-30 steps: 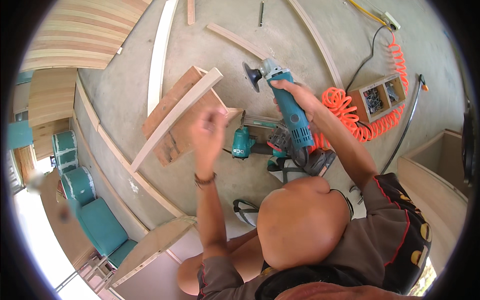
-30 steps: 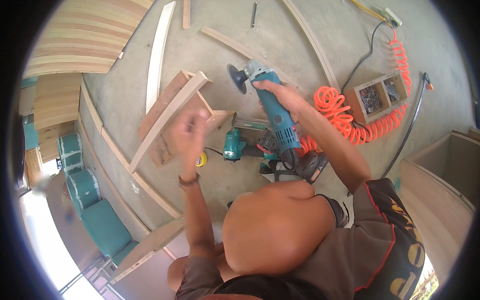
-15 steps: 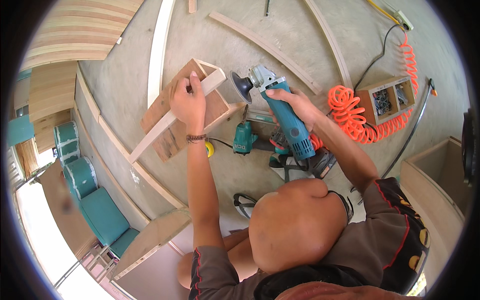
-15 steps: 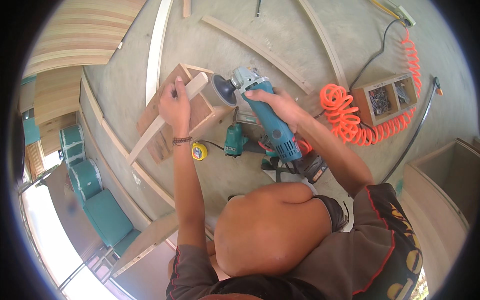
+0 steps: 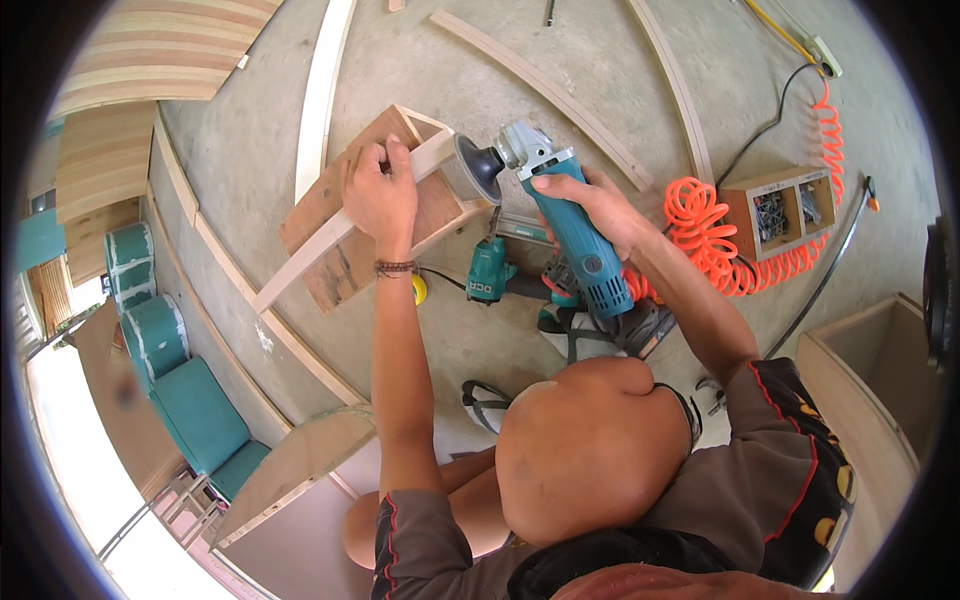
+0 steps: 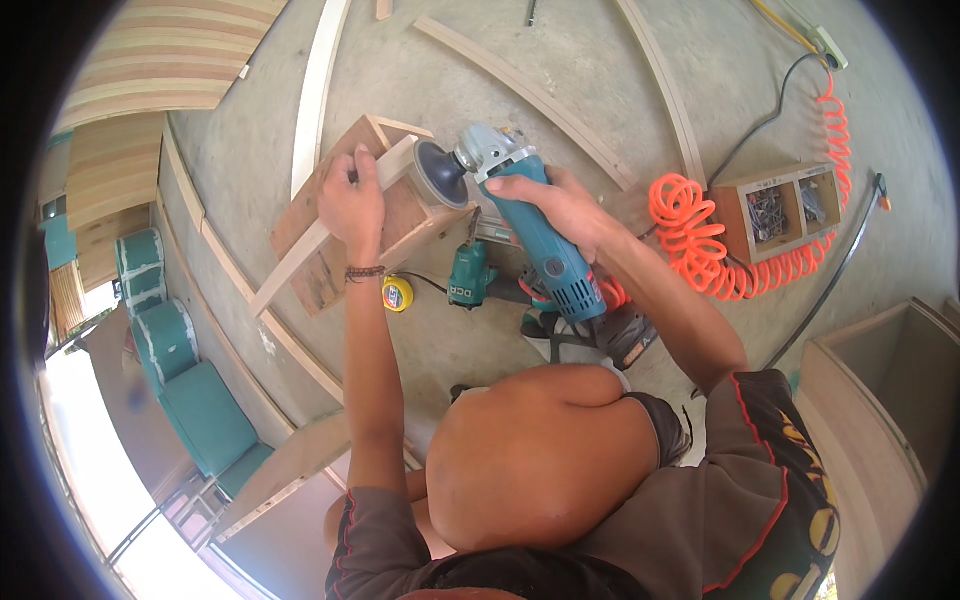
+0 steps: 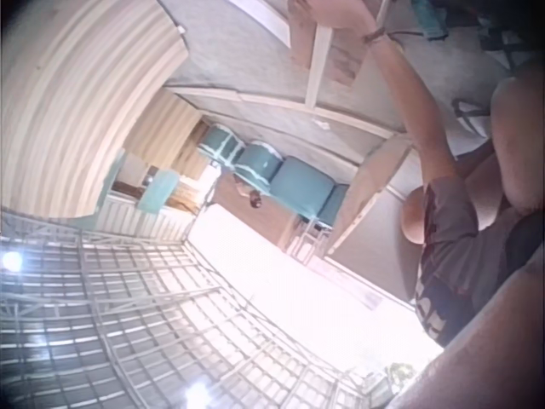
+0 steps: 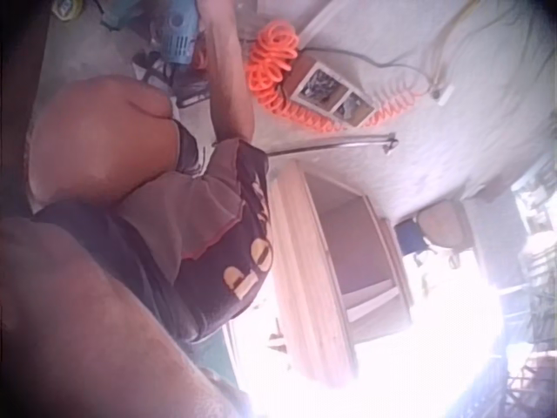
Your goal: The person assembles a wooden furniture piece by attaching a wooden strip to the frame. They use a nail gun to secure the strip, then use a power drill to drive screws into the wood. Finally, they use an angle grinder to smooth the surface of the assembled piece.
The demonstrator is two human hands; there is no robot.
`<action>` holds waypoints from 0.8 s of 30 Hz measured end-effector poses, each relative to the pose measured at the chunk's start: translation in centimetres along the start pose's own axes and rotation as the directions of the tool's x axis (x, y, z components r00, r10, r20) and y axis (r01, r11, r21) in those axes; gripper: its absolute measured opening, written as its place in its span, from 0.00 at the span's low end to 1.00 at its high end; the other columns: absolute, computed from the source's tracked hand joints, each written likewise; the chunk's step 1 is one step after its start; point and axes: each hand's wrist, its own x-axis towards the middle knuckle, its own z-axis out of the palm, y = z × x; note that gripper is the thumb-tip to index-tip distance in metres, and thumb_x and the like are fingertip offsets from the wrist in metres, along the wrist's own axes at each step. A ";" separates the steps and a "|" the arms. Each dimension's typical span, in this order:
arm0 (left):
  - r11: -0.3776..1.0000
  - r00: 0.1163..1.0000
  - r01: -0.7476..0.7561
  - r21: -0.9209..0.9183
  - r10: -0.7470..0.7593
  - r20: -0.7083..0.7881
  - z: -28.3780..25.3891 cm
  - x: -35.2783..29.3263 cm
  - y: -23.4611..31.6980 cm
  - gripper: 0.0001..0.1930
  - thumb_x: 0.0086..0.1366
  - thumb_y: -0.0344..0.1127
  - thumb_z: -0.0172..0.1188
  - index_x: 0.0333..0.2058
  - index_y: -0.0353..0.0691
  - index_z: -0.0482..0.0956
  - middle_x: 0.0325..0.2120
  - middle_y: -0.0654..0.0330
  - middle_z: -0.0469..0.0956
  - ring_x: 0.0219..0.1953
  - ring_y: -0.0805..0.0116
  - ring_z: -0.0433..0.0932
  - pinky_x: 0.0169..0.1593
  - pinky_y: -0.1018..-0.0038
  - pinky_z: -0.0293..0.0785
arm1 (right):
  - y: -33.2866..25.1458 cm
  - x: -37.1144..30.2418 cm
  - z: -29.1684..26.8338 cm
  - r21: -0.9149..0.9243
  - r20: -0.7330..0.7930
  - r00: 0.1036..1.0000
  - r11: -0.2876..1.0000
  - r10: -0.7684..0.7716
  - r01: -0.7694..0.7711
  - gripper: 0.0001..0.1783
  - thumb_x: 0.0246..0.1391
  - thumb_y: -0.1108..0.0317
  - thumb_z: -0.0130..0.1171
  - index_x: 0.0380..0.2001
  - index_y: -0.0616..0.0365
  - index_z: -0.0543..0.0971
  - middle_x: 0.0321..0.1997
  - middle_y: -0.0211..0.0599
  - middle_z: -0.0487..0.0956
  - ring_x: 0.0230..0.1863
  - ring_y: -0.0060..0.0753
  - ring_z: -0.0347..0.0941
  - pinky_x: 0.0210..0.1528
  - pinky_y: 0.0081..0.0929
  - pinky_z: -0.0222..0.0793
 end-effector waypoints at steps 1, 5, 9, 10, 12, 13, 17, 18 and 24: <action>1.000 1.000 0.003 -0.011 -0.003 -0.005 0.1 0.0 0.0 0.19 0.65 0.45 0.61 0.19 0.40 0.75 0.20 0.59 0.78 0.31 0.54 0.76 0.36 0.57 0.71 | 0.0 0.0 0.0 0.004 0.006 1.000 1.000 0.007 -0.007 0.45 0.46 0.42 0.73 0.52 0.72 0.70 0.37 0.43 0.77 0.31 0.32 0.79 0.29 0.30 0.77; 1.000 1.000 0.009 -0.013 -0.009 0.000 0.2 -0.1 -0.1 0.19 0.65 0.45 0.61 0.19 0.40 0.75 0.20 0.58 0.78 0.31 0.53 0.76 0.36 0.56 0.71 | 0.7 0.5 -0.1 0.013 -0.078 0.997 1.000 0.017 -0.016 0.44 0.46 0.42 0.73 0.50 0.72 0.71 0.36 0.43 0.77 0.30 0.31 0.78 0.29 0.29 0.77; 1.000 1.000 -0.007 -0.025 0.007 -0.001 0.3 0.0 -0.3 0.19 0.65 0.45 0.61 0.19 0.40 0.74 0.20 0.58 0.77 0.31 0.53 0.76 0.35 0.56 0.71 | 0.2 0.4 0.1 -0.008 -0.060 0.998 1.000 0.011 -0.012 0.44 0.46 0.41 0.72 0.50 0.72 0.71 0.36 0.43 0.77 0.30 0.32 0.78 0.29 0.29 0.77; 1.000 1.000 -0.017 -0.023 0.017 -0.007 0.2 0.0 -0.3 0.19 0.65 0.45 0.61 0.19 0.40 0.74 0.20 0.58 0.77 0.31 0.53 0.76 0.35 0.56 0.71 | 0.0 0.3 0.2 -0.015 -0.039 0.999 1.000 0.006 -0.006 0.45 0.46 0.41 0.72 0.50 0.72 0.71 0.37 0.44 0.77 0.30 0.32 0.78 0.30 0.30 0.77; 1.000 1.000 -0.019 -0.016 0.019 -0.008 0.2 0.0 -0.3 0.19 0.65 0.45 0.61 0.19 0.40 0.74 0.20 0.58 0.77 0.32 0.53 0.76 0.35 0.56 0.71 | -0.2 0.4 0.3 -0.008 -0.025 1.000 1.000 -0.005 0.005 0.46 0.45 0.40 0.72 0.52 0.72 0.71 0.37 0.44 0.77 0.30 0.32 0.78 0.30 0.30 0.77; 1.000 1.000 -0.011 -0.012 0.011 -0.004 0.2 0.0 -0.3 0.19 0.65 0.45 0.61 0.19 0.40 0.74 0.20 0.58 0.77 0.32 0.53 0.76 0.35 0.56 0.71 | -0.3 0.4 0.5 -0.005 -0.018 1.000 1.000 -0.012 0.012 0.46 0.45 0.40 0.72 0.52 0.72 0.71 0.37 0.44 0.77 0.30 0.32 0.78 0.30 0.30 0.77; 1.000 1.000 -0.027 0.001 0.027 -0.011 0.1 0.0 -0.2 0.20 0.65 0.45 0.61 0.19 0.40 0.73 0.20 0.58 0.77 0.32 0.53 0.76 0.35 0.55 0.71 | 0.0 1.1 0.3 0.013 -0.052 0.999 1.000 0.000 0.000 0.37 0.51 0.44 0.70 0.48 0.67 0.71 0.32 0.41 0.79 0.28 0.31 0.78 0.28 0.30 0.77; 1.000 1.000 -0.024 -0.014 0.024 -0.015 0.1 0.0 -0.1 0.20 0.65 0.45 0.61 0.19 0.40 0.73 0.20 0.58 0.77 0.32 0.52 0.76 0.35 0.55 0.71 | 0.3 1.4 0.1 0.009 -0.064 0.998 1.000 0.014 -0.013 0.37 0.51 0.44 0.70 0.48 0.67 0.72 0.32 0.41 0.79 0.28 0.31 0.78 0.28 0.30 0.77; 0.998 0.998 -0.054 -0.019 0.053 -0.037 0.0 0.0 -0.1 0.19 0.65 0.44 0.62 0.18 0.39 0.72 0.20 0.58 0.76 0.31 0.52 0.75 0.35 0.55 0.70 | -0.1 1.5 0.2 -0.017 -0.037 0.999 1.000 -0.025 0.024 0.43 0.48 0.41 0.71 0.50 0.70 0.71 0.34 0.42 0.78 0.30 0.31 0.78 0.30 0.30 0.77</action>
